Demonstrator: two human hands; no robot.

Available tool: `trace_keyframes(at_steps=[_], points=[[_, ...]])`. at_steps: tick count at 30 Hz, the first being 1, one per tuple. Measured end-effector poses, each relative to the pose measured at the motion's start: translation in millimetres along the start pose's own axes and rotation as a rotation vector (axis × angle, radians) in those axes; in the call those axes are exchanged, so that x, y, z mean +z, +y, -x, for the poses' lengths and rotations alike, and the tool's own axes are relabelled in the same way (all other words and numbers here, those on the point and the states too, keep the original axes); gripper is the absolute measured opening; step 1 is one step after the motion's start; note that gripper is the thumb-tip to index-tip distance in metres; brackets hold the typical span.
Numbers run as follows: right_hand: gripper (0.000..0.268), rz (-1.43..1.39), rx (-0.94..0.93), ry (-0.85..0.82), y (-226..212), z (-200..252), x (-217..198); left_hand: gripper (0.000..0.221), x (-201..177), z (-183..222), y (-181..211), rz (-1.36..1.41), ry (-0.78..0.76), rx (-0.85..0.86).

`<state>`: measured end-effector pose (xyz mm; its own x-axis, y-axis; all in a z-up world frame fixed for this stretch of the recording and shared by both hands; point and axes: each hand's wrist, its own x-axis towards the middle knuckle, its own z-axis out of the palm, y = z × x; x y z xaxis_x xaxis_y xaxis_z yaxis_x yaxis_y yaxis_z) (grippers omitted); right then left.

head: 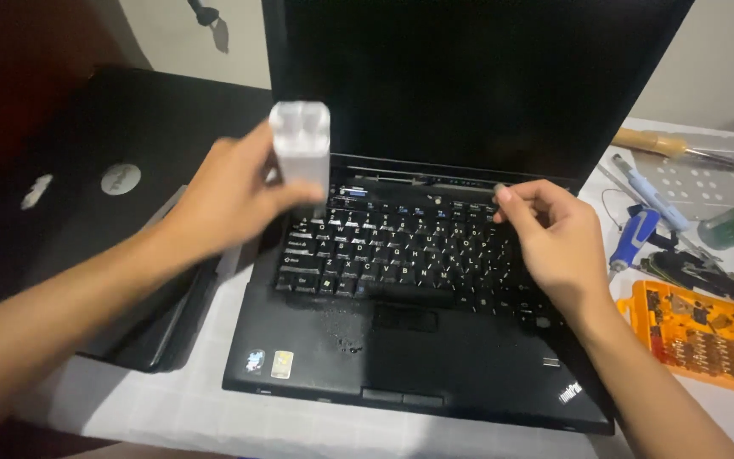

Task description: The person uses a plastic prying tool and a screwdriver to remove the bezel and keyboard from two different laptops on a repair bench.

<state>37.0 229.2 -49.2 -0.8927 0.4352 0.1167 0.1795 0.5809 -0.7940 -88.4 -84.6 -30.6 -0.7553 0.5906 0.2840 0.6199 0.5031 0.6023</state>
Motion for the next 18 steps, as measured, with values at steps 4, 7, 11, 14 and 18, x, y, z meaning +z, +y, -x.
trace_keyframes(at_steps=[4, 7, 11, 14, 18], points=[[0.026, -0.004, 0.001, -0.009, -3.4, 0.9, -2.7, 0.061, -1.1, 2.4, -3.7, -0.025, 0.035, -0.071], [0.022, -0.048, 0.036, -0.009, -3.0, 0.1, -0.1, 0.052, -14.5, 36.9, 8.2, 0.015, -0.005, -0.029], [0.025, 0.035, 0.031, -0.003, -6.1, 1.0, 1.3, 0.040, -31.8, 77.9, 40.7, 0.017, -0.183, -0.353], [0.026, 0.061, 0.045, -0.006, -7.3, 1.2, 2.2, 0.043, -34.9, 74.9, 38.2, 0.007, -0.227, -0.453], [0.024, 0.059, -0.015, -0.022, -5.6, 2.5, 0.2, 0.068, -28.6, 53.4, 31.9, -0.060, -0.190, -0.350]])
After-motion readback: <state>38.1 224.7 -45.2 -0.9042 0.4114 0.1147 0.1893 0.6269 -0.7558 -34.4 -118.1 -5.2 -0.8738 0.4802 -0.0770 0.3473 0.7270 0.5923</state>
